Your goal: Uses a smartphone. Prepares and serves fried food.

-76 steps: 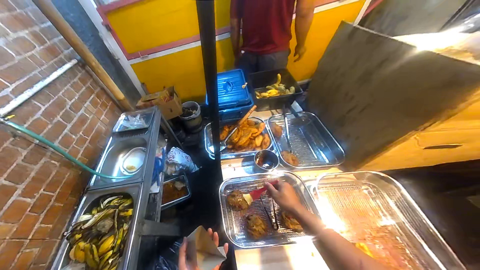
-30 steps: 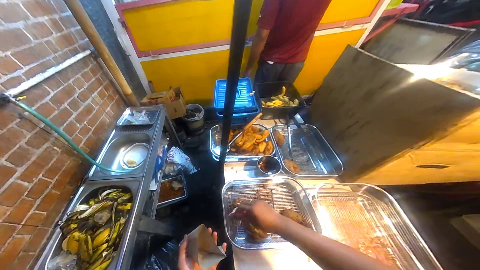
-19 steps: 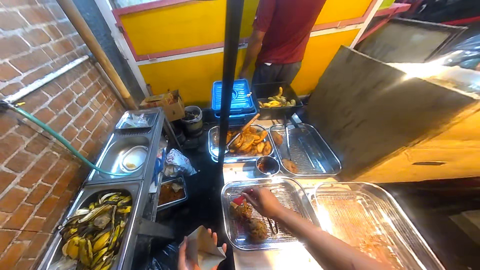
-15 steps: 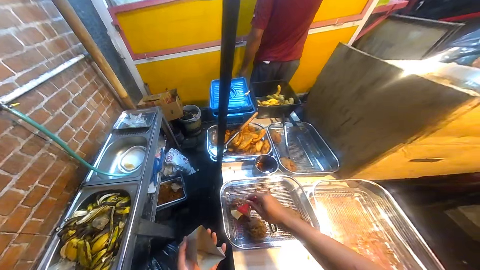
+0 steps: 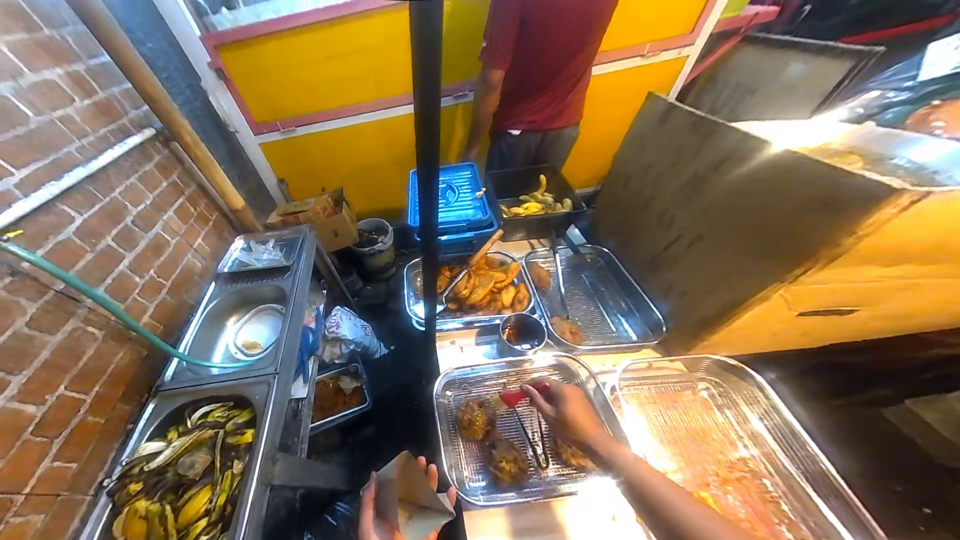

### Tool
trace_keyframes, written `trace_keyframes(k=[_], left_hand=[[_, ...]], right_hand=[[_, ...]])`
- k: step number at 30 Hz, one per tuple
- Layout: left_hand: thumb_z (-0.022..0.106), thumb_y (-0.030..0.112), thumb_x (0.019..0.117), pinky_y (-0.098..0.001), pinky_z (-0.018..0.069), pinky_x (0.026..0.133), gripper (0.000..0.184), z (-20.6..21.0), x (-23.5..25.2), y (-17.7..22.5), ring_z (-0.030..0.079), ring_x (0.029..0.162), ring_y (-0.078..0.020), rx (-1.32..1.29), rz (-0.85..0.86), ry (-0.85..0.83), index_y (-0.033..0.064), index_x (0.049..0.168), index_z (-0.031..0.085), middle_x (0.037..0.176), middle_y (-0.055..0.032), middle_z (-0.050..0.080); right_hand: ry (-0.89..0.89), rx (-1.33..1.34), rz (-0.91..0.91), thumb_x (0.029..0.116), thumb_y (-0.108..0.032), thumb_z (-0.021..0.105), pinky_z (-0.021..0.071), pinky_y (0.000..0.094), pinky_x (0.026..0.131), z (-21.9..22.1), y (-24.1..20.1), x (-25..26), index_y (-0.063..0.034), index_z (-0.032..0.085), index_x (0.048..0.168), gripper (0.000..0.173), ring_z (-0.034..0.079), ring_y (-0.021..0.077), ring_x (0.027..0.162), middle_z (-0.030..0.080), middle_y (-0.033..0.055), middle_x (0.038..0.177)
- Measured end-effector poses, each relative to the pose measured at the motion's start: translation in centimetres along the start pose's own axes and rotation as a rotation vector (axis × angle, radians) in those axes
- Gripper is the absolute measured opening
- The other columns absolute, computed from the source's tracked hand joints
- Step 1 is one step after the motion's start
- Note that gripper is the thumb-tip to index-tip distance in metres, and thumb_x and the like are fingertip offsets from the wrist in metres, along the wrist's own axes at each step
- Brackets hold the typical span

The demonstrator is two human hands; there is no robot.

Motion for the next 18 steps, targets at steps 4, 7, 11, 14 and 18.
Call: trace_keyframes(k=[4,7,11,14,18], left_hand=[[0.058,0.063,0.0923,-0.0689,0.0465,0.102,0.063,-0.5,-0.2,-0.1,0.064,0.120,-0.0437,-0.002,0.001,0.019,0.0110,0.128,0.062,0.126,-0.0204,0.068],[0.057,0.064,0.0922,-0.0683,0.0471,0.102,0.064,-0.8,-0.3,0.0,0.064,0.120,-0.0429,0.007,0.015,0.041,0.0114,0.129,0.061,0.127,-0.0196,0.068],[0.059,0.063,0.0919,-0.0689,0.0460,0.104,0.065,-1.1,-0.5,0.2,0.063,0.122,-0.0434,-0.008,0.017,0.027,0.0102,0.130,0.061,0.128,-0.0204,0.067],[0.061,0.062,0.0907,-0.0686,0.0458,0.104,0.064,-1.3,-0.7,0.4,0.063,0.121,-0.0432,-0.009,0.025,0.016,0.0102,0.129,0.062,0.128,-0.0210,0.067],[0.059,0.063,0.0912,-0.0689,0.0455,0.104,0.066,-1.4,-1.1,0.6,0.063,0.122,-0.0439,-0.027,0.033,0.017,0.0093,0.129,0.062,0.128,-0.0215,0.067]], right_hand=[[-0.239,-0.140,-0.270,0.1081,-0.041,0.047,0.0564,0.0500,0.096,2.2,-4.2,-2.0,-0.0190,0.072,0.124,0.037,0.071,0.0232,0.105,0.074,0.0052,0.116],[-0.287,-0.052,-0.311,0.1084,-0.042,0.047,0.0573,0.0465,0.094,2.2,-5.3,-1.6,-0.0144,0.071,0.122,0.039,0.071,0.0214,0.098,0.073,0.0073,0.110],[0.111,0.163,-0.131,0.1062,-0.031,0.058,0.0610,0.0471,0.076,-4.0,-4.1,3.0,-0.0072,0.074,0.113,0.029,0.071,0.0200,0.076,0.073,0.0087,0.089],[0.402,0.177,-0.055,0.1059,-0.029,0.059,0.0605,0.0514,0.078,-7.7,-2.0,6.3,-0.0074,0.075,0.112,0.027,0.073,0.0223,0.080,0.075,0.0103,0.092],[0.344,-0.009,0.111,0.1017,-0.032,0.066,0.0550,0.0645,0.090,-7.4,1.6,8.5,-0.0094,0.068,0.131,0.037,0.072,0.0378,0.097,0.074,0.0195,0.106]])
Point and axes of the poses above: each hand's wrist, its own x-axis towards the middle knuckle, its own z-axis out of the palm, y = z × x, the point moved 7 cm from there along x, towards the middle knuckle
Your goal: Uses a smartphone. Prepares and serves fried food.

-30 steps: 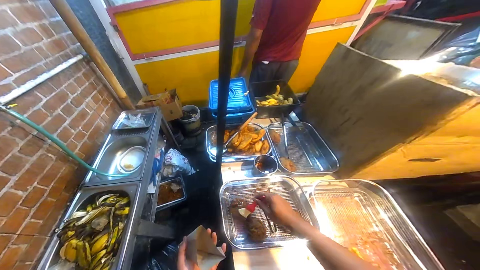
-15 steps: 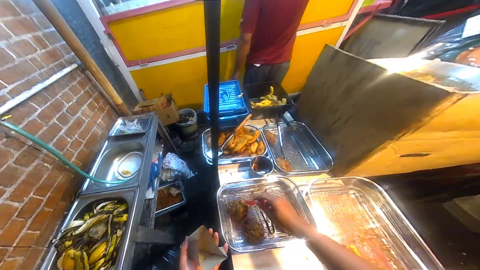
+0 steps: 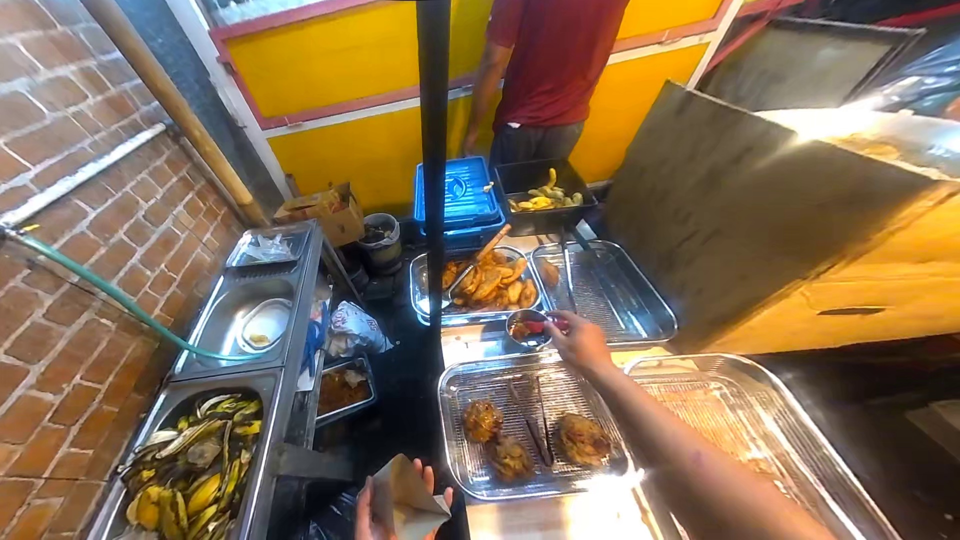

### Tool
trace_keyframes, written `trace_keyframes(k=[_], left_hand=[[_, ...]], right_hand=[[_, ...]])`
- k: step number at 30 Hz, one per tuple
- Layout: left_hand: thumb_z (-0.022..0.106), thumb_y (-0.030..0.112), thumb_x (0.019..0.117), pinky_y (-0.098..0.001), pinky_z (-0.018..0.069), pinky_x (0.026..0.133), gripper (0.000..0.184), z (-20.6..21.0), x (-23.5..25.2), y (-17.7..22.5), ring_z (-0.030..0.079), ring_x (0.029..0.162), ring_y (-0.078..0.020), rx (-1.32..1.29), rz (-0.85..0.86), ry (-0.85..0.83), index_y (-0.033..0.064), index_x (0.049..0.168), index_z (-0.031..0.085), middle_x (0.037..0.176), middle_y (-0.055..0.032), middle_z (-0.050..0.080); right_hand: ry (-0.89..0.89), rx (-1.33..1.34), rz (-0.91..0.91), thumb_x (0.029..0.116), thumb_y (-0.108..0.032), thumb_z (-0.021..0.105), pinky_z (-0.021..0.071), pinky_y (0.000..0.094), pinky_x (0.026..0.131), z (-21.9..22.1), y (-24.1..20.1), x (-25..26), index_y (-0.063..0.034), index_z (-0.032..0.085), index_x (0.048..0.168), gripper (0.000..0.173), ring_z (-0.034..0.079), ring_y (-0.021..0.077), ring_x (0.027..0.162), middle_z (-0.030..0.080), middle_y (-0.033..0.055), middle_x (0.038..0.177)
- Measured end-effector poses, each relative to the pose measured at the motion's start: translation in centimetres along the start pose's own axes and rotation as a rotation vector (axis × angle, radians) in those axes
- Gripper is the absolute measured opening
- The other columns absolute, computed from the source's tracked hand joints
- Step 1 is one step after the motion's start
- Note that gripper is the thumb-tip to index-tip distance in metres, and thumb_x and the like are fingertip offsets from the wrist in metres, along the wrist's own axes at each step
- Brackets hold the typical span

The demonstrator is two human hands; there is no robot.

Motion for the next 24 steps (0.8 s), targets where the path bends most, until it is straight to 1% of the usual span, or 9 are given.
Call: trace_keyframes(k=[2,4,5,7,10,17,19,21,24], left_hand=[[0.059,0.063,0.0915,-0.0690,0.0456,0.104,0.066,-0.1,-0.1,0.0,0.063,0.122,-0.0444,-0.014,-0.007,-0.007,0.0094,0.129,0.062,0.128,-0.0219,0.067],[0.058,0.063,0.0917,-0.0693,0.0453,0.104,0.065,-0.2,-0.2,0.1,0.062,0.122,-0.0446,-0.022,0.001,-0.010,0.0098,0.129,0.062,0.129,-0.0220,0.067],[0.058,0.063,0.0920,-0.0694,0.0450,0.104,0.065,-0.2,-0.2,0.2,0.062,0.123,-0.0447,-0.025,0.006,-0.010,0.0101,0.129,0.062,0.129,-0.0219,0.067],[0.056,0.063,0.0928,-0.0697,0.0441,0.105,0.062,-0.2,0.0,0.1,0.061,0.124,-0.0446,-0.025,0.006,-0.023,0.0120,0.127,0.064,0.129,-0.0212,0.067],[0.054,0.065,0.0926,-0.0714,0.0418,0.106,0.062,0.0,0.4,-0.3,0.059,0.127,-0.0459,-0.036,-0.002,-0.064,0.0134,0.124,0.068,0.132,-0.0206,0.066],[0.051,0.063,0.0950,-0.0718,0.0387,0.108,0.066,3.5,1.8,-1.4,0.054,0.133,-0.0480,-0.026,-0.071,-0.250,0.0092,0.130,0.065,0.139,-0.0234,0.061],[0.050,0.062,0.0959,-0.0721,0.0401,0.107,0.064,3.8,1.7,-1.4,0.056,0.130,-0.0485,-0.007,-0.062,-0.244,0.0095,0.128,0.067,0.137,-0.0235,0.063],[0.051,0.063,0.0956,-0.0728,0.0392,0.107,0.064,3.5,1.3,-0.9,0.055,0.131,-0.0486,-0.012,-0.059,-0.232,0.0102,0.128,0.067,0.137,-0.0231,0.063],[0.052,0.062,0.0947,-0.0731,0.0388,0.107,0.062,1.8,0.7,0.1,0.056,0.131,-0.0482,-0.030,-0.034,-0.164,0.0117,0.128,0.066,0.136,-0.0223,0.063]], right_hand=[[-0.024,-0.015,0.105,0.0959,-0.034,0.073,0.0546,0.0671,0.089,0.8,1.5,-1.5,-0.0067,0.047,0.147,0.064,0.070,0.0426,0.100,0.069,0.0244,0.115],[0.007,-0.067,0.126,0.0939,-0.039,0.074,0.0555,0.0675,0.087,1.2,2.1,-4.8,-0.0028,0.039,0.146,0.073,0.070,0.0438,0.101,0.066,0.0254,0.120],[-0.028,-0.116,0.117,0.0931,-0.041,0.073,0.0561,0.0667,0.085,1.6,2.2,-6.8,0.0001,0.041,0.144,0.072,0.070,0.0437,0.100,0.066,0.0260,0.119],[-0.251,-0.279,0.106,0.0913,-0.050,0.071,0.0545,0.0636,0.093,3.5,2.5,-10.7,0.0018,0.048,0.142,0.076,0.067,0.0439,0.109,0.063,0.0268,0.126],[-0.545,-0.588,0.072,0.0896,-0.060,0.065,0.0414,0.0610,0.110,7.1,2.9,-14.7,-0.0035,0.051,0.144,0.080,0.057,0.0437,0.128,0.064,0.0235,0.132],[-0.648,-0.745,0.152,0.0828,-0.054,0.071,0.0367,0.0570,0.114,9.2,2.8,-14.5,-0.0010,0.046,0.144,0.085,0.063,0.0384,0.122,0.071,0.0196,0.118],[-0.620,-0.626,0.190,0.0843,-0.052,0.068,0.0426,0.0573,0.108,8.4,2.5,-14.0,-0.0052,0.050,0.141,0.075,0.064,0.0381,0.119,0.069,0.0193,0.121],[-0.614,-0.386,0.237,0.0946,-0.044,0.060,0.0529,0.0610,0.095,7.7,2.5,-13.3,-0.0091,0.052,0.140,0.058,0.068,0.0386,0.111,0.070,0.0192,0.118],[-0.696,-0.145,0.191,0.1035,-0.034,0.049,0.0540,0.0591,0.087,7.1,3.1,-12.6,-0.0145,0.056,0.136,0.039,0.068,0.0349,0.098,0.069,0.0170,0.108]])
Point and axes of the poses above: each hand's wrist, its own x-axis towards the middle knuckle, its own z-axis out of the palm, y = z × x, the point moved 7 cm from there along x, towards the middle knuckle
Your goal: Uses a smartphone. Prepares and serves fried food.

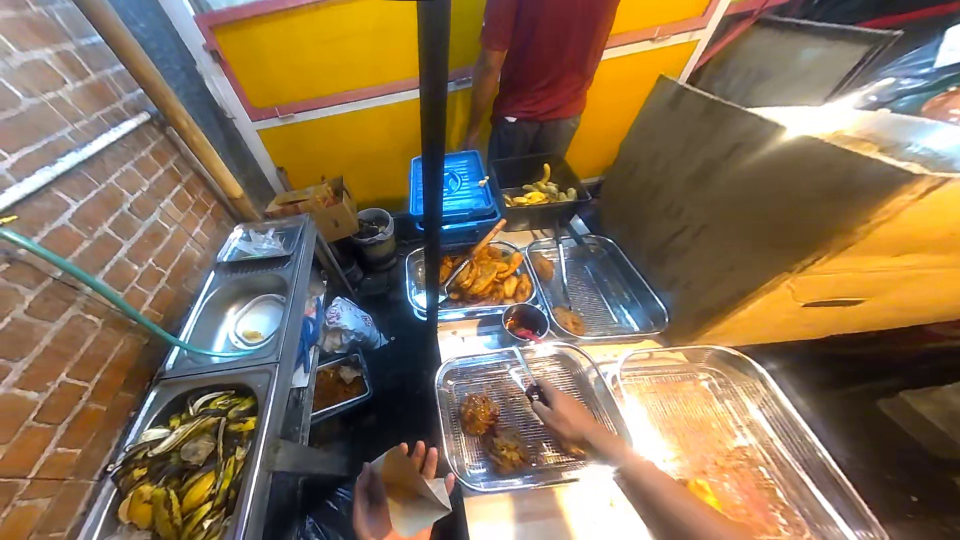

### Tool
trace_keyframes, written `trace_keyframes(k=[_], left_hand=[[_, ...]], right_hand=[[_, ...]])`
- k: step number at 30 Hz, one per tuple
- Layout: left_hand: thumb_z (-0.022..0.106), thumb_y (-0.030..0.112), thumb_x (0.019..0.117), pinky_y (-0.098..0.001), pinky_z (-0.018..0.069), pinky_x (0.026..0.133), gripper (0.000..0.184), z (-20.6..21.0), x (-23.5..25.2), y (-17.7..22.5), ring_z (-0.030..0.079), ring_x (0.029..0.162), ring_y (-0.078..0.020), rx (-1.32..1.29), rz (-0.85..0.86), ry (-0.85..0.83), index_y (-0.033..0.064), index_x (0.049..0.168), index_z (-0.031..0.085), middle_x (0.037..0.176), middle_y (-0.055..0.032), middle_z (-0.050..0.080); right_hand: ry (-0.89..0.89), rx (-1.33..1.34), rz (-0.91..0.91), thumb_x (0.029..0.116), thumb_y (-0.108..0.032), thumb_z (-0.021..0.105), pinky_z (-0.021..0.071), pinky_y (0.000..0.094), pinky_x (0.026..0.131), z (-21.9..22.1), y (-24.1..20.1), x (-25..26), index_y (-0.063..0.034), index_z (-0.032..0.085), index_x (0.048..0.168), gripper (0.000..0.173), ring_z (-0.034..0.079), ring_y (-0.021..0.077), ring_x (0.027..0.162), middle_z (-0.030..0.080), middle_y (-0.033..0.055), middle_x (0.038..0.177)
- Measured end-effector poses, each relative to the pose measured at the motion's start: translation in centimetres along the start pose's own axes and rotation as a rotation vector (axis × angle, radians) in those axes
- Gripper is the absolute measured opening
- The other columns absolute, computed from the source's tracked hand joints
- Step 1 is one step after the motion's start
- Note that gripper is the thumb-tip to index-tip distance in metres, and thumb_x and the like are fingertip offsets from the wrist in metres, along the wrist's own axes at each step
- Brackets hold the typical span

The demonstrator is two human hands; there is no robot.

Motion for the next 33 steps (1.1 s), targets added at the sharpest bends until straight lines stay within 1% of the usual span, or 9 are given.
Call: trace_keyframes(k=[3,5,8,10,15,18,23,29,33], left_hand=[[0.051,0.064,0.0950,-0.0730,0.0400,0.106,0.061,-1.2,-1.0,0.8,0.056,0.129,-0.0482,-0.007,0.027,0.073,0.0133,0.127,0.066,0.135,-0.0219,0.064],[0.051,0.064,0.0950,-0.0725,0.0413,0.105,0.061,-1.6,-1.4,1.1,0.057,0.129,-0.0481,-0.013,0.041,0.084,0.0139,0.125,0.067,0.134,-0.0218,0.064],[0.053,0.063,0.0944,-0.0724,0.0407,0.106,0.060,-1.6,-1.6,1.3,0.057,0.129,-0.0484,-0.017,0.057,0.066,0.0135,0.125,0.068,0.134,-0.0222,0.064],[0.054,0.062,0.0943,-0.0723,0.0400,0.107,0.059,-1.6,-1.5,1.4,0.057,0.129,-0.0482,-0.019,0.051,0.044,0.0126,0.125,0.069,0.135,-0.0224,0.064],[0.054,0.062,0.0942,-0.0723,0.0388,0.108,0.061,-1.3,-1.1,1.7,0.056,0.130,-0.0472,-0.023,0.049,0.017,0.0119,0.127,0.068,0.136,-0.0218,0.064],[0.052,0.063,0.0952,-0.0725,0.0392,0.107,0.061,-1.3,-0.9,1.4,0.056,0.131,-0.0475,-0.020,0.046,0.019,0.0122,0.127,0.067,0.136,-0.0221,0.063],[0.051,0.064,0.0947,-0.0719,0.0413,0.105,0.062,-1.1,-1.1,1.2,0.058,0.128,-0.0471,-0.009,0.051,0.070,0.0127,0.125,0.068,0.133,-0.0212,0.065],[0.051,0.063,0.0947,-0.0721,0.0418,0.105,0.060,-0.9,-1.1,0.6,0.059,0.127,-0.0474,-0.022,0.033,0.066,0.0124,0.123,0.068,0.132,-0.0214,0.066],[0.051,0.063,0.0952,-0.0721,0.0431,0.103,0.060,-0.7,-1.2,0.8,0.060,0.125,-0.0479,-0.006,0.050,0.078,0.0129,0.124,0.068,0.131,-0.0222,0.066]], right_hand=[[-0.056,-0.123,-0.097,0.1044,-0.032,0.046,0.0527,0.0610,0.090,-0.5,0.6,0.1,-0.0150,0.064,0.128,0.034,0.068,0.0357,0.100,0.071,0.0165,0.108],[-0.047,-0.208,-0.117,0.1033,-0.027,0.048,0.0518,0.0628,0.095,-0.7,1.0,0.1,-0.0132,0.067,0.126,0.033,0.067,0.0380,0.109,0.070,0.0180,0.117],[-0.020,-0.286,-0.096,0.1010,-0.024,0.051,0.0523,0.0617,0.094,-1.3,0.9,-0.4,-0.0079,0.064,0.122,0.030,0.066,0.0387,0.112,0.067,0.0188,0.122],[-0.019,-0.326,-0.074,0.1011,-0.029,0.053,0.0523,0.0621,0.094,-1.7,1.0,-0.9,-0.0065,0.061,0.125,0.034,0.066,0.0394,0.112,0.066,0.0198,0.122],[-0.063,-0.402,-0.053,0.0980,-0.040,0.054,0.0529,0.0628,0.088,-1.9,1.5,-1.5,-0.0104,0.059,0.126,0.041,0.068,0.0400,0.105,0.071,0.0190,0.106],[-0.102,-0.441,-0.034,0.0952,-0.044,0.059,0.0533,0.0635,0.087,-1.3,1.8,-1.5,-0.0108,0.060,0.123,0.043,0.068,0.0401,0.103,0.071,0.0186,0.104],[-0.121,-0.510,-0.015,0.0931,-0.050,0.060,0.0532,0.0650,0.086,-1.0,1.7,-1.7,-0.0122,0.063,0.121,0.047,0.069,0.0412,0.103,0.071,0.0192,0.104],[-0.165,-0.538,-0.040,0.0923,-0.045,0.062,0.0532,0.0649,0.086,0.1,-0.2,-0.9,-0.0115,0.064,0.118,0.043,0.069,0.0410,0.105,0.071,0.0189,0.106],[-0.158,-0.547,-0.143,0.0900,-0.047,0.062,0.0535,0.0641,0.083,-0.2,0.5,-0.2,-0.0138,0.066,0.113,0.041,0.070,0.0388,0.099,0.072,0.0165,0.100]])
Point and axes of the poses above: each hand's wrist, its own x-axis towards the middle knuckle, its own z-axis out of the palm, y = z × x, the point moved 7 cm from there along x, towards the middle knuckle
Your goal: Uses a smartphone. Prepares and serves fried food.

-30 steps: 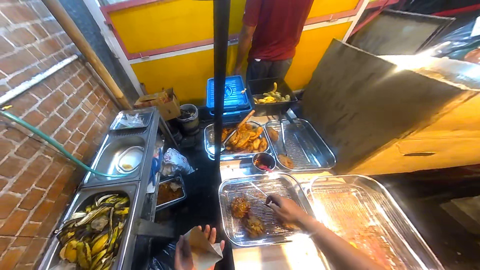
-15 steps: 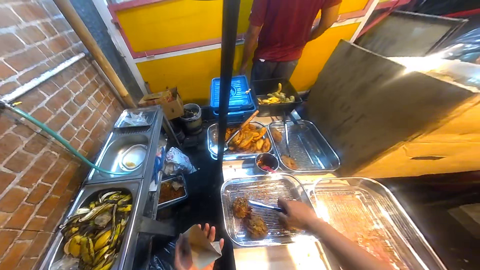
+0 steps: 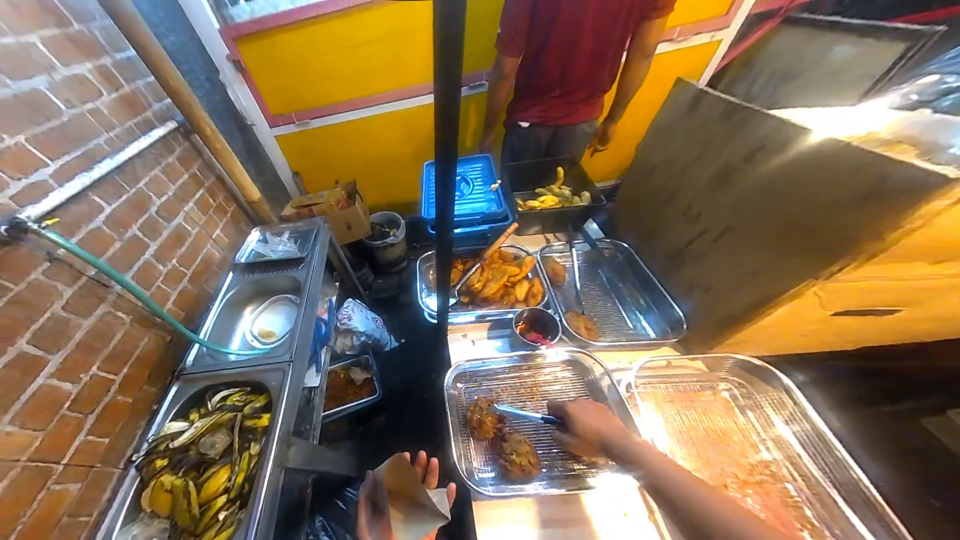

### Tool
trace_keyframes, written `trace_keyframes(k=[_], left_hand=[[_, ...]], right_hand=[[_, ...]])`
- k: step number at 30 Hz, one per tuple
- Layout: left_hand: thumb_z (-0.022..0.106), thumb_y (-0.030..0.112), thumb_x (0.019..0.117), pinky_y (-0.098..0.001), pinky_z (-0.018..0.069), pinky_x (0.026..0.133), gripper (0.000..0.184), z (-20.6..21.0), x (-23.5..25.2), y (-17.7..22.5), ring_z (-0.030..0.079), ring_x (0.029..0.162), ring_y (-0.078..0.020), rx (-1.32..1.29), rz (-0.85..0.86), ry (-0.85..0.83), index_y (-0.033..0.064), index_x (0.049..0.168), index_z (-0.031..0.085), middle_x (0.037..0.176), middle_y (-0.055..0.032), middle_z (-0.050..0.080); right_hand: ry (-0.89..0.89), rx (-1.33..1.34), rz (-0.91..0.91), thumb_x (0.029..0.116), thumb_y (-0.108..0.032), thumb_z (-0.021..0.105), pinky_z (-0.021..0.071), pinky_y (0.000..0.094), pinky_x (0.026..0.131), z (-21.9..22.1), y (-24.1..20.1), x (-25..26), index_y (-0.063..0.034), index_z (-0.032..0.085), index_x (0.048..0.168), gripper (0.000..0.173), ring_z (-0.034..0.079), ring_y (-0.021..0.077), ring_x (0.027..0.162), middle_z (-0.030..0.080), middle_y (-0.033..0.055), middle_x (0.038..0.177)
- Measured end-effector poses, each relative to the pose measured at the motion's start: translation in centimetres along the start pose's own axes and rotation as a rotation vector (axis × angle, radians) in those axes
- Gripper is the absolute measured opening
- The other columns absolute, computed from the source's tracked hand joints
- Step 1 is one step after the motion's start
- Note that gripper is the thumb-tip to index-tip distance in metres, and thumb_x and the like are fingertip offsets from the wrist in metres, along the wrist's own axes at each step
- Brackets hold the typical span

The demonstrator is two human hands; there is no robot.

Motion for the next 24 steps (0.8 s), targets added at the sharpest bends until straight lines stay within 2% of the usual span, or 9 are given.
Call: trace_keyframes(k=[2,5,8,11,16,21,24], left_hand=[[0.050,0.064,0.0958,-0.0719,0.0439,0.102,0.061,0.0,-0.2,0.3,0.060,0.125,-0.0480,0.007,0.015,0.011,0.0131,0.124,0.067,0.131,-0.0222,0.066],[0.051,0.062,0.0961,-0.0722,0.0437,0.102,0.059,-0.5,-0.4,0.6,0.060,0.124,-0.0478,0.011,0.031,0.029,0.0131,0.124,0.067,0.131,-0.0215,0.066],[0.049,0.064,0.0961,-0.0720,0.0430,0.103,0.060,-0.7,-0.4,0.5,0.060,0.125,-0.0469,0.008,0.022,0.027,0.0135,0.124,0.068,0.131,-0.0209,0.067],[0.048,0.065,0.0962,-0.0715,0.0433,0.103,0.061,-0.6,-0.3,0.4,0.060,0.125,-0.0469,0.012,0.015,0.018,0.0134,0.123,0.069,0.130,-0.0213,0.067],[0.052,0.063,0.0949,-0.0714,0.0421,0.105,0.060,-0.6,0.2,0.2,0.060,0.126,-0.0460,0.003,-0.004,-0.013,0.0131,0.124,0.069,0.131,-0.0208,0.066],[0.052,0.064,0.0945,-0.0714,0.0412,0.106,0.062,-0.8,0.9,0.0,0.059,0.127,-0.0459,0.013,-0.027,-0.047,0.0122,0.125,0.069,0.132,-0.0213,0.066],[0.052,0.066,0.0934,-0.0714,0.0432,0.104,0.064,-2.2,1.6,-0.2,0.061,0.124,-0.0464,0.026,-0.018,0.009,0.0135,0.126,0.067,0.131,-0.0214,0.066]], right_hand=[[0.020,-0.001,-0.047,0.0883,-0.049,0.063,0.0537,0.0640,0.082,0.1,0.3,0.1,-0.0151,0.066,0.110,0.040,0.070,0.0378,0.096,0.072,0.0152,0.096],[0.000,0.013,-0.025,0.0905,-0.056,0.063,0.0538,0.0629,0.085,0.6,0.4,0.0,-0.0141,0.066,0.110,0.046,0.070,0.0380,0.098,0.072,0.0153,0.098],[0.038,0.004,-0.046,0.0904,-0.074,0.053,0.0543,0.0600,0.085,0.4,0.3,-0.3,-0.0144,0.067,0.105,0.063,0.070,0.0351,0.096,0.071,0.0132,0.093],[0.100,0.052,-0.077,0.0887,-0.084,0.043,0.0548,0.0597,0.083,0.9,1.0,-0.6,-0.0154,0.068,0.100,0.074,0.070,0.0338,0.091,0.071,0.0117,0.088],[0.091,0.104,-0.051,0.0952,-0.081,0.028,0.0542,0.0602,0.086,1.3,0.8,-1.1,-0.0136,0.069,0.100,0.079,0.071,0.0344,0.095,0.072,0.0130,0.091],[0.165,0.227,-0.117,0.0972,-0.078,0.031,0.0536,0.0574,0.079,0.8,0.1,-1.4,-0.0134,0.067,0.089,0.074,0.069,0.0299,0.083,0.067,0.0094,0.080],[0.099,0.152,-0.080,0.0971,-0.078,0.030,0.0539,0.0593,0.084,1.1,-0.3,-1.0,-0.0132,0.069,0.095,0.076,0.070,0.0326,0.092,0.071,0.0118,0.088]])
Point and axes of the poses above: each hand's wrist, its own x-axis towards the middle knuckle, its own z-axis out of the palm, y = z × x, the point moved 7 cm from there along x, towards the middle knuckle
